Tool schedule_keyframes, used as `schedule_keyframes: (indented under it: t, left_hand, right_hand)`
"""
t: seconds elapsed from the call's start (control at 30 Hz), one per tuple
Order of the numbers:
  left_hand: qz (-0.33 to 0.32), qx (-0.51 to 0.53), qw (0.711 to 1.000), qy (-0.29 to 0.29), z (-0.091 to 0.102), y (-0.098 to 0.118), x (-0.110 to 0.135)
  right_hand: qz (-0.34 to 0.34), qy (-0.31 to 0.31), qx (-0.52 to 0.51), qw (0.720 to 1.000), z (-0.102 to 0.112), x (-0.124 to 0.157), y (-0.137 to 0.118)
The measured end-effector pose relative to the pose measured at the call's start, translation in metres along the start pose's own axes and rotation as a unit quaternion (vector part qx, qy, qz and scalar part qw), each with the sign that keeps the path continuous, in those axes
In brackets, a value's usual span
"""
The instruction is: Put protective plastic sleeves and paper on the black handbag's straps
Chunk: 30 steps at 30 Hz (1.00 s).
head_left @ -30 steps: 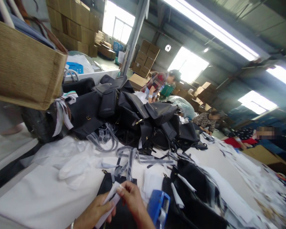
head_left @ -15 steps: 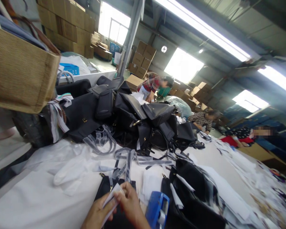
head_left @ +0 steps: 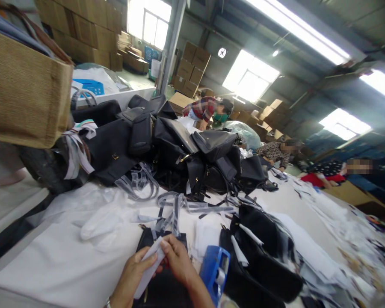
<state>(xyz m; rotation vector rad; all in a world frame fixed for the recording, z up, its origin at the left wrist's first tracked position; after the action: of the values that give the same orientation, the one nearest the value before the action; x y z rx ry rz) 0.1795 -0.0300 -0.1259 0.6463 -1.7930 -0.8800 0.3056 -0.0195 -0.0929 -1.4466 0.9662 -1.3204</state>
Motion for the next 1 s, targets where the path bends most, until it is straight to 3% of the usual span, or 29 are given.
schedule_keyframes:
  t: [0.1, 0.17, 0.3, 0.4, 0.53, 0.7, 0.93, 1.0]
  left_hand:
    - [0.011, -0.012, 1.000, -0.002, 0.000, 0.001, -0.001]
    - [0.002, -0.037, 0.999, 0.011, -0.001, 0.002, -0.002]
    - [-0.099, -0.120, 0.985, 0.077, -0.003, 0.007, 0.002]
    - [-0.160, -0.199, 0.961, 0.107, -0.003, 0.005, 0.007]
    - [-0.215, -0.272, 0.934, 0.080, -0.003, 0.002, 0.008]
    - [-0.244, -0.296, 0.921, 0.062, -0.002, 0.006, 0.009]
    - [-0.304, -0.361, 0.881, 0.032, -0.012, 0.011, 0.016]
    - [-0.299, -0.347, 0.889, 0.016, -0.014, 0.011, 0.017]
  right_hand:
    - [-0.012, -0.039, -0.013, 0.999, 0.002, 0.001, -0.006]
    - [-0.008, -0.024, -0.013, 1.000, 0.005, 0.000, -0.005]
    - [-0.019, 0.047, -0.090, 0.995, 0.004, -0.005, 0.013]
    - [-0.064, 0.082, -0.182, 0.978, 0.000, -0.005, 0.026]
    - [-0.116, 0.096, -0.247, 0.957, -0.001, 0.003, 0.028]
    - [-0.105, 0.080, -0.274, 0.953, 0.000, 0.012, 0.019]
    - [-0.058, 0.068, -0.184, 0.979, 0.006, 0.014, 0.025]
    - [-0.036, 0.066, -0.150, 0.986, 0.011, 0.018, 0.026]
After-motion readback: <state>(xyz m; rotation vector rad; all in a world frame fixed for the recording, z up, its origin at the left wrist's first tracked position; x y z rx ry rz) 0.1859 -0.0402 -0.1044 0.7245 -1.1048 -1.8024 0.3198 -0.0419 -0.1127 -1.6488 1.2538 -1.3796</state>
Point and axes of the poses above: each hand's wrist, its own x-axis away from the middle knuckle, its own z-axis out of the back of the hand, y = z × x, the point moved 6 cm from there along -x, towards the middle knuckle, and after that the axes turned 10 degrees about -x, right-handed, at the moved point
